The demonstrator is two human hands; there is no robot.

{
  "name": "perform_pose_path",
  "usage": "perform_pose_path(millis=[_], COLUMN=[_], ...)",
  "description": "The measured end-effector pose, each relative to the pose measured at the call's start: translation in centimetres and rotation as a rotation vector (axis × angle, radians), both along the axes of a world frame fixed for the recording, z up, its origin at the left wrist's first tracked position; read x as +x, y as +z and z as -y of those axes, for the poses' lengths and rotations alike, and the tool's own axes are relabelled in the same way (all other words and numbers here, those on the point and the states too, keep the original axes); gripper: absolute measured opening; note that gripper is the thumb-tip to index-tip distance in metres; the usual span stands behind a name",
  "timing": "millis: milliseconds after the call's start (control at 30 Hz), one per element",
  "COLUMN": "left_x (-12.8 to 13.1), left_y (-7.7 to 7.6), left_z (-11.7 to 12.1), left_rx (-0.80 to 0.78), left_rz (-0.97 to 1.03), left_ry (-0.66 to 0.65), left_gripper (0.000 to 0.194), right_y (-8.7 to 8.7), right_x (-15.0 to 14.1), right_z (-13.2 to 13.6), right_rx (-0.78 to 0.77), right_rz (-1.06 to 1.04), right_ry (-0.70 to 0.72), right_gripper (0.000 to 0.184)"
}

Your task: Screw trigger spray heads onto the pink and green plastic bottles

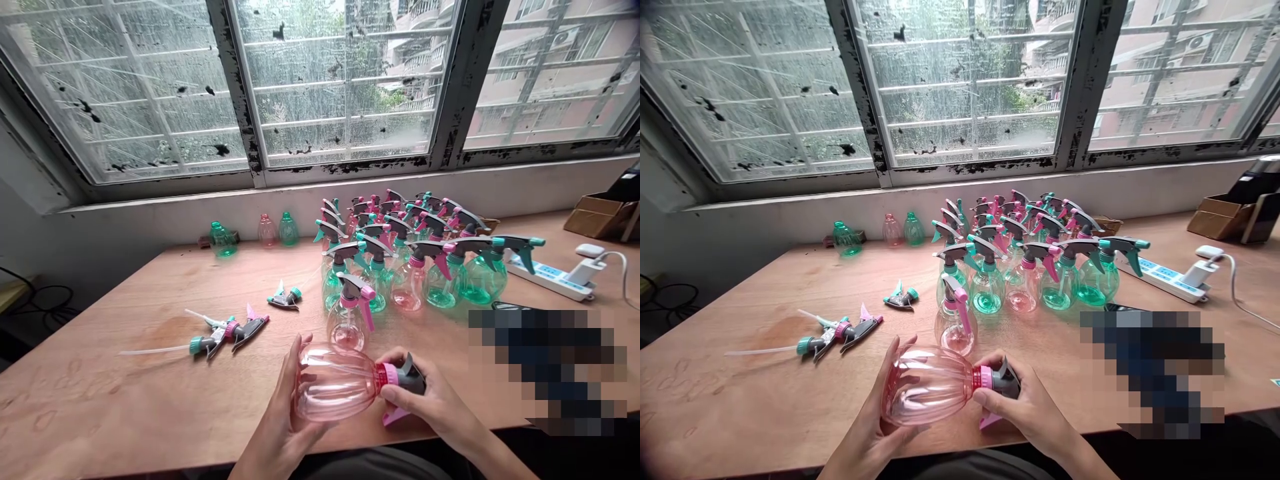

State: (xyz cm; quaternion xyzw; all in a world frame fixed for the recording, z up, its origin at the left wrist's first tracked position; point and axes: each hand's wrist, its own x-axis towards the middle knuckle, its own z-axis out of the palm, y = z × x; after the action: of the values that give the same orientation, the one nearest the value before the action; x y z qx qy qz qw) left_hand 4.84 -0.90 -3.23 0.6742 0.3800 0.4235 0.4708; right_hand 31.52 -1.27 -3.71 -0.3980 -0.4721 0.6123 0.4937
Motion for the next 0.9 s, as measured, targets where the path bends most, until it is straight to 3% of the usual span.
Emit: perform_pose_path(millis=[100,300,700,900], left_x=[0.23,-0.12,0.07,-0.2], left_y=[-0.08,0.01,-0.04,-0.19], left_z=[0.18,0.16,0.35,0.29], left_rx=[0.017,-0.051,0.01,-0.149], left_rz=[0.016,-0.019,0.026,0.053], left_ry=[0.012,0.016,0.002,0.059], left_gripper=[0.078,0.107,0.075,0.096], right_y=[0.07,0.18,0.34,0.2], right_x=[-0.08,-0.12,-0.01,0.12], right_z=[0.0,0.08,-0.03,-0.13], right_rx=[-0.012,-0.033,-0.017,0.031], right_rz=[-0.011,-0.014,-0.007,0.001], right_ry=[0.004,0.016,0.013,-0.006], right_gripper=[0.042,0.042,0.042,0.04])
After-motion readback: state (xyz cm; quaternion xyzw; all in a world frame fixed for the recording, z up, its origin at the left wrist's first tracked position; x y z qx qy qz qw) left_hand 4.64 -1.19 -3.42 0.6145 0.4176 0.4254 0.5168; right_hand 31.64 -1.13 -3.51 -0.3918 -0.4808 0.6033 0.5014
